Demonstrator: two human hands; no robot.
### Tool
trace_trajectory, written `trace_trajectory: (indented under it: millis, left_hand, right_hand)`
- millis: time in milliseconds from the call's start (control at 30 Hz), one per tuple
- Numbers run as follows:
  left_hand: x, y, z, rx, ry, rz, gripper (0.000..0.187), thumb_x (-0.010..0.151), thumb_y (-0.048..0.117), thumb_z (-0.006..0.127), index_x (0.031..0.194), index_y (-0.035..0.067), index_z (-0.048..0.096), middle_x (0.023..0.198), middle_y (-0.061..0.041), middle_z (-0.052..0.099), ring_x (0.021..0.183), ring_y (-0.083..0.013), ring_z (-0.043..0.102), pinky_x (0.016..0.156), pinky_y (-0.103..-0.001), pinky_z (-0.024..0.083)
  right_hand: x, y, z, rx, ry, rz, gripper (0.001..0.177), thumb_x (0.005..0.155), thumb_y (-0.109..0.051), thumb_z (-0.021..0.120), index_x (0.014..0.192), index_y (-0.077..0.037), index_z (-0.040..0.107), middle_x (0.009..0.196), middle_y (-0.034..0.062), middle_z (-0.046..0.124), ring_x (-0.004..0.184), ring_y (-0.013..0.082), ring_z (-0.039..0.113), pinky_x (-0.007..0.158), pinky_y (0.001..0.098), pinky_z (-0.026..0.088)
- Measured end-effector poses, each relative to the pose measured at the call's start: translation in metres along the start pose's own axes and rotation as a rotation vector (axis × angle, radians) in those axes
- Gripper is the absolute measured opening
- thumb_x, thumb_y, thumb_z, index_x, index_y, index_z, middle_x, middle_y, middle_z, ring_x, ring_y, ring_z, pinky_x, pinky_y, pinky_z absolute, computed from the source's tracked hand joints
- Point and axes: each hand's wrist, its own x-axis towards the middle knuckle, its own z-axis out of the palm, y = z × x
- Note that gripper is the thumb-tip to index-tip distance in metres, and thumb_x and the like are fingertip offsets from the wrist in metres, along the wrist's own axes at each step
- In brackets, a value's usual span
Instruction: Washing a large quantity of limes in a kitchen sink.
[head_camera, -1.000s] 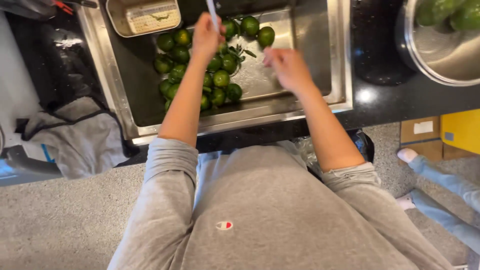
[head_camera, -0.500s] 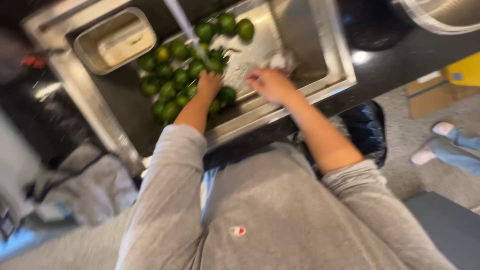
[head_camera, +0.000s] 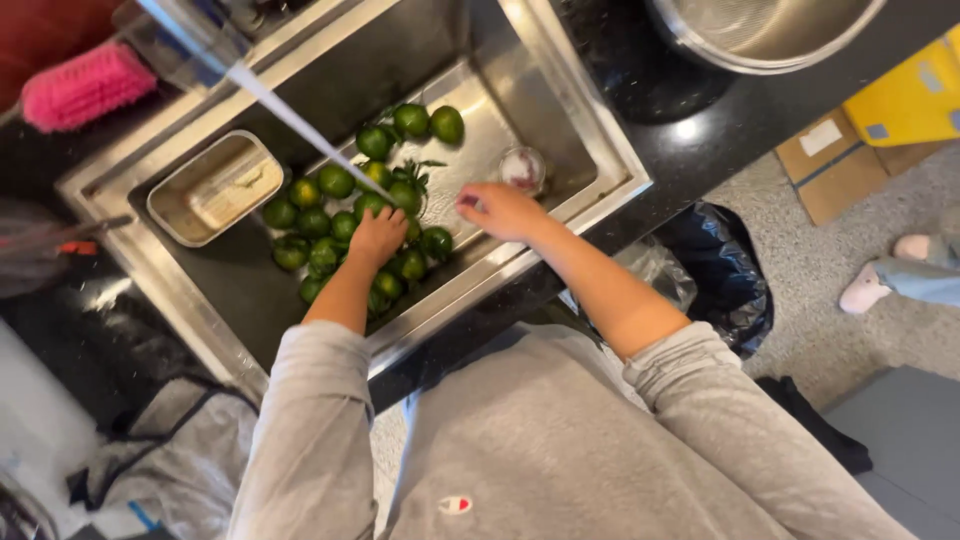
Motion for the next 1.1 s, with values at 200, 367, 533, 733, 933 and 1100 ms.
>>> trace_trajectory:
  millis: [200,367,533,733,933,1100]
  left_hand:
    - [0.029,0.015,0.017,-0.008,0.188,0.008,0.046,0.093,0.025,0.054,0.139,0.022,0.058,0.147,-0.002,0.052,0.129,-0.0283,0.05,0.102,-0.061,0.038]
    - [0.07,0.011,0.036,0.12,-0.112,0.072,0.041,0.102,0.026,0.048,0.143,0.024,0.052,0.143,0.003,0.055,0.138,-0.0241,0.047,0.117,-0.065,0.027]
    - [0.031,-0.002,-0.048,-0.348,-0.063,-0.103,0.053,0.082,0.014,0.073,0.133,0.017,0.056,0.136,-0.006,0.057,0.132,-0.0268,0.053,0.114,-0.052,0.038]
    - [0.002,-0.019,-0.085,-1.072,0.371,-0.554,0.086,0.056,0.019,0.098,0.127,0.002,0.052,0.127,-0.021,0.056,0.117,-0.0373,0.057,0.101,-0.044,0.049]
    - [-0.013,-0.019,-0.122,-1.619,0.698,-0.817,0.075,0.067,0.026,0.095,0.127,0.004,0.056,0.114,-0.013,0.069,0.104,-0.03,0.069,0.089,-0.039,0.056]
    - [-0.015,-0.024,-0.144,-2.406,0.862,-0.881,0.056,0.081,0.028,0.081,0.127,0.009,0.055,0.107,-0.009,0.071,0.093,-0.0261,0.071,0.077,-0.04,0.062]
  right_hand:
    - [0.002,0.012,0.009,0.034,0.005,-0.128,0.023,0.096,-0.031,0.064,0.104,-0.01,0.071,0.097,0.0113,0.076,0.088,0.0296,0.073,0.079,0.0409,0.056]
    - [0.001,0.006,0.001,-0.052,-0.059,0.004,0.025,0.094,-0.034,0.063,0.105,-0.012,0.071,0.096,0.0106,0.075,0.085,0.0302,0.073,0.077,0.0424,0.056]
    - [-0.006,0.008,0.001,-0.018,0.0,-0.058,0.025,0.098,-0.034,0.063,0.105,-0.011,0.07,0.098,0.0096,0.076,0.088,0.0296,0.072,0.078,0.0425,0.055]
    - [0.017,0.04,0.021,0.084,-0.014,-0.057,0.027,0.094,-0.033,0.064,0.105,-0.009,0.07,0.098,0.0087,0.076,0.08,0.0278,0.072,0.074,0.0399,0.056]
    - [0.039,0.069,0.045,0.037,-0.106,-0.161,0.029,0.097,-0.036,0.068,0.103,-0.008,0.074,0.094,0.0105,0.076,0.083,0.0215,0.071,0.076,0.0372,0.056]
    - [0.075,0.054,0.059,0.273,-0.299,-0.015,0.033,0.099,-0.035,0.062,0.109,-0.006,0.073,0.093,0.0093,0.073,0.074,0.0229,0.067,0.07,0.0372,0.054]
